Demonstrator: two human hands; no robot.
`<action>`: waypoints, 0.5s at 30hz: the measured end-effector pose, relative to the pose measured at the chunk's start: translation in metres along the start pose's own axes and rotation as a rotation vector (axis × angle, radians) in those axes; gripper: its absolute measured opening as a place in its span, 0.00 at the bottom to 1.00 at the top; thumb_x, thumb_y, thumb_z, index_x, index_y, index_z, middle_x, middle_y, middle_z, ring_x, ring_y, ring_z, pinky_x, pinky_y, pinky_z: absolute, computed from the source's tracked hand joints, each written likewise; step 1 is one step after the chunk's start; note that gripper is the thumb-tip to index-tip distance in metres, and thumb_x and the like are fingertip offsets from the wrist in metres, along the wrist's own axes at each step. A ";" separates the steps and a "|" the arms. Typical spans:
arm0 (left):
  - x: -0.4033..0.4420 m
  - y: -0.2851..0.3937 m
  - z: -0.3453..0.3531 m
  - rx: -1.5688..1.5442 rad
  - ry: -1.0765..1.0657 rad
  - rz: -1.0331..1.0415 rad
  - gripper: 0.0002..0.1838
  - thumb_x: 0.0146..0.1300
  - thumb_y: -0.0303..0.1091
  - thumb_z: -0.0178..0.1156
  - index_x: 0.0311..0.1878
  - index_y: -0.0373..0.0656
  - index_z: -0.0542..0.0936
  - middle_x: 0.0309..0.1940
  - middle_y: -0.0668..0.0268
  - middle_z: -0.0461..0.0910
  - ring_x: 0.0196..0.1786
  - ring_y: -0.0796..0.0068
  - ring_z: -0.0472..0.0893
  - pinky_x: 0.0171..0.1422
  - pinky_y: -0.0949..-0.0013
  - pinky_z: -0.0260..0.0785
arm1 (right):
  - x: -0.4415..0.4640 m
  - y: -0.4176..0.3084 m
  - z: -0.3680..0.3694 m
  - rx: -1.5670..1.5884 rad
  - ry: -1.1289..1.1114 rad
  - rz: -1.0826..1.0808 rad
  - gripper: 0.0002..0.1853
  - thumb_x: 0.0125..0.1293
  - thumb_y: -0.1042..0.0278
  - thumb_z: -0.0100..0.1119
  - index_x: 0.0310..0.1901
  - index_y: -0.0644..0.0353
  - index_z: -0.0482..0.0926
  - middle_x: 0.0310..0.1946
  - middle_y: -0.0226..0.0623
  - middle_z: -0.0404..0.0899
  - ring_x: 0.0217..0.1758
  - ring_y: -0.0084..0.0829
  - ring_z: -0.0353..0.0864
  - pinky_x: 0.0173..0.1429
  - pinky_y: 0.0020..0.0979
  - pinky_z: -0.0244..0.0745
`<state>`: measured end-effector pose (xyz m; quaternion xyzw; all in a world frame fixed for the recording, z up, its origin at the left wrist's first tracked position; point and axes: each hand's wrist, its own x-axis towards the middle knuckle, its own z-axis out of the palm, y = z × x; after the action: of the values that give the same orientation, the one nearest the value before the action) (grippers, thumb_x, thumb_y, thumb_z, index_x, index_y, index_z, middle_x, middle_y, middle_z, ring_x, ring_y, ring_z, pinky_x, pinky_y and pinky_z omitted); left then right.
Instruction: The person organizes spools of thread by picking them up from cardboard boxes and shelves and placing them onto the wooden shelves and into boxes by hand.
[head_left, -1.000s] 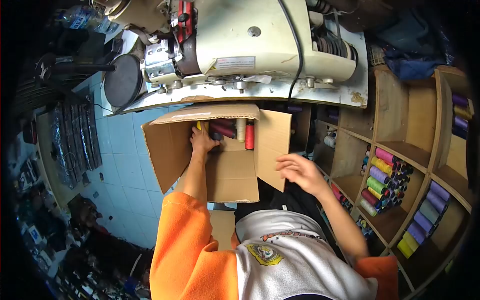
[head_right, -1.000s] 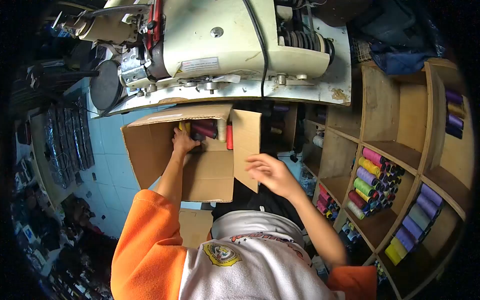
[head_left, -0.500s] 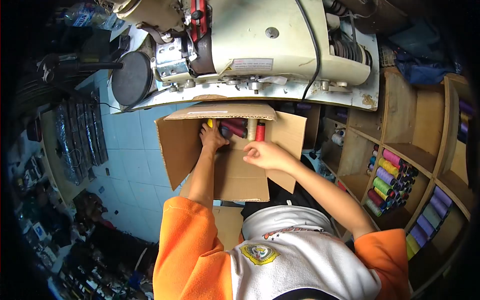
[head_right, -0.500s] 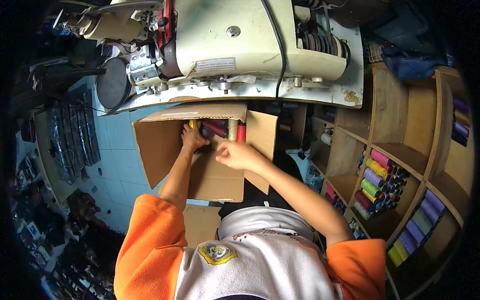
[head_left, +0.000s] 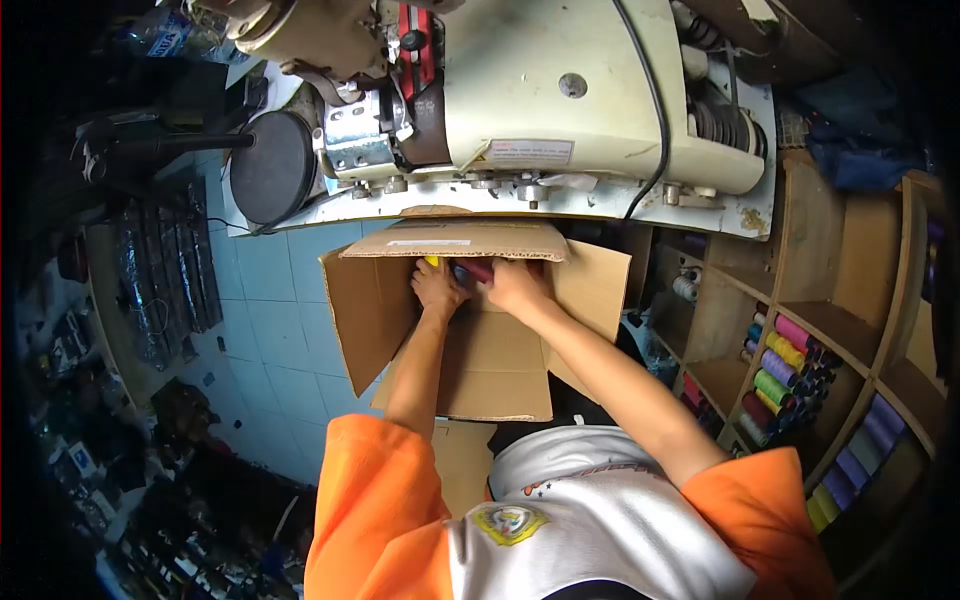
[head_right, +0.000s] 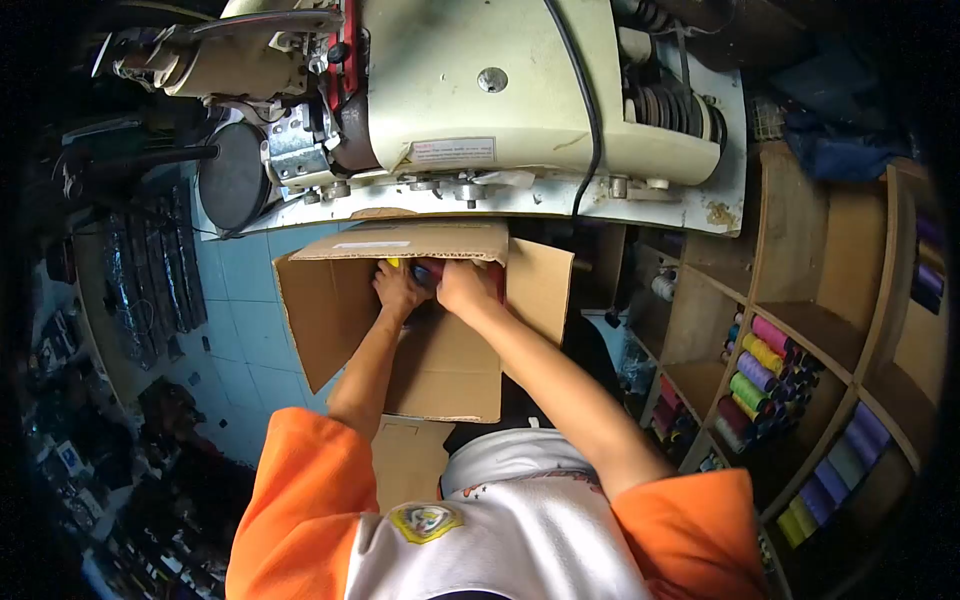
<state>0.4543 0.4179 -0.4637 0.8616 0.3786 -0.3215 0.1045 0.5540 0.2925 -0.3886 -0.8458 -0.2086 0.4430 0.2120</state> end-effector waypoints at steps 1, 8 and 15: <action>-0.002 0.004 -0.011 -0.031 0.020 -0.018 0.55 0.32 0.48 0.73 0.67 0.54 0.56 0.50 0.51 0.62 0.49 0.49 0.70 0.55 0.53 0.64 | 0.010 -0.003 0.006 -0.051 0.078 -0.002 0.22 0.57 0.64 0.55 0.53 0.63 0.72 0.50 0.56 0.75 0.50 0.49 0.78 0.52 0.43 0.74; -0.088 -0.010 -0.127 -0.671 -0.096 -0.146 0.64 0.33 0.40 0.72 0.72 0.50 0.41 0.60 0.39 0.60 0.59 0.43 0.68 0.62 0.54 0.65 | 0.075 0.013 0.089 -0.422 -0.014 0.049 0.25 0.67 0.64 0.42 0.66 0.60 0.61 0.65 0.41 0.64 0.71 0.40 0.58 0.71 0.48 0.51; -0.184 -0.040 -0.177 -1.687 -0.064 -0.130 0.63 0.37 0.29 0.69 0.73 0.55 0.37 0.56 0.55 0.64 0.50 0.59 0.73 0.55 0.60 0.70 | 0.067 0.003 0.107 -0.428 -0.019 -0.026 0.37 0.58 0.60 0.58 0.66 0.61 0.55 0.63 0.46 0.62 0.67 0.39 0.61 0.66 0.47 0.60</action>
<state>0.4166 0.4130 -0.2082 0.4622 0.5373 0.0391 0.7044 0.4993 0.3448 -0.4902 -0.8645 -0.3110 0.3937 0.0312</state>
